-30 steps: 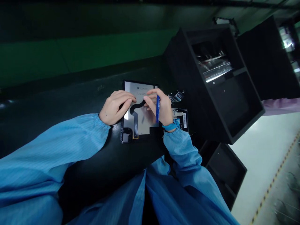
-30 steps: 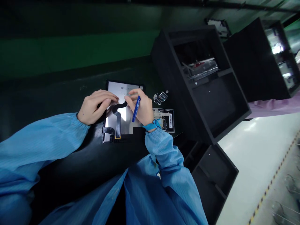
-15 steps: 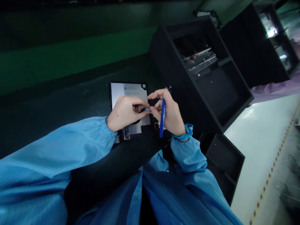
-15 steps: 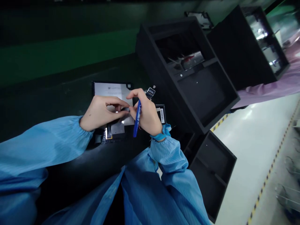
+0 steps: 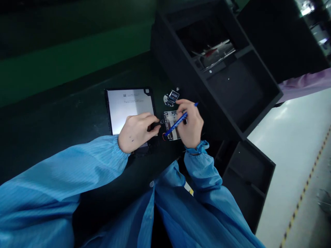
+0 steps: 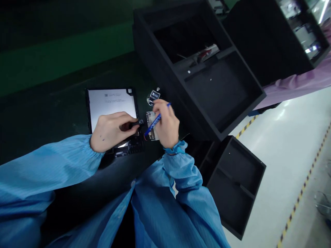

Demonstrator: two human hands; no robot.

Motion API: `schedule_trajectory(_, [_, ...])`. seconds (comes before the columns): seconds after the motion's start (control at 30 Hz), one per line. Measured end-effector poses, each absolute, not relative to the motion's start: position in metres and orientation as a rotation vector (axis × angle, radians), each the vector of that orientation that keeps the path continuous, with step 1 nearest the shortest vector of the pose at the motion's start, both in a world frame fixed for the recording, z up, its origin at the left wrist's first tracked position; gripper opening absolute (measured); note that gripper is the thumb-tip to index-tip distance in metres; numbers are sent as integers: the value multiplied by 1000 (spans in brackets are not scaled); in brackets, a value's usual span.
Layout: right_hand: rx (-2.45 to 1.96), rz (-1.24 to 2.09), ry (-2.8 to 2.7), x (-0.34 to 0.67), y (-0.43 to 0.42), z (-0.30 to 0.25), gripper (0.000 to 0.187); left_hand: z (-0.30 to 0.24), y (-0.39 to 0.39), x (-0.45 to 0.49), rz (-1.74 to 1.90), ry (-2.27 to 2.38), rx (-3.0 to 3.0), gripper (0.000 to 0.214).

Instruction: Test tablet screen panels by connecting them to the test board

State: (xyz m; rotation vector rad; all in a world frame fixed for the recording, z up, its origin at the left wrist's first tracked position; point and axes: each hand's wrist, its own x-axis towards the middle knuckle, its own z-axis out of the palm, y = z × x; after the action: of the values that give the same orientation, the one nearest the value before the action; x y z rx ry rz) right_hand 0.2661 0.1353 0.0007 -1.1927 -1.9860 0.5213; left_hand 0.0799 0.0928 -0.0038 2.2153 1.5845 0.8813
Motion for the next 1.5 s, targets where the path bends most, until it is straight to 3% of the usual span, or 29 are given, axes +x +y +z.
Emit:
schedule_trajectory(0.37, [-1228, 1011, -1629, 287, 137, -43, 8, -21, 98, 93, 739, 1573, 2223, 19])
schedule_trajectory(1.1, [-1224, 1002, -1718, 290, 138, -42, 1, -17, 100, 95, 635, 1562, 2349, 20])
schedule_trajectory(1.33, [-1272, 1013, -1904, 295, 143, -40, 23, -21, 101, 95, 642, 1546, 2339, 21])
schedule_trajectory(1.5, [-1364, 924, -2039, 286, 147, -32, 22, -23, 103, 98, 607, 1552, 2330, 20])
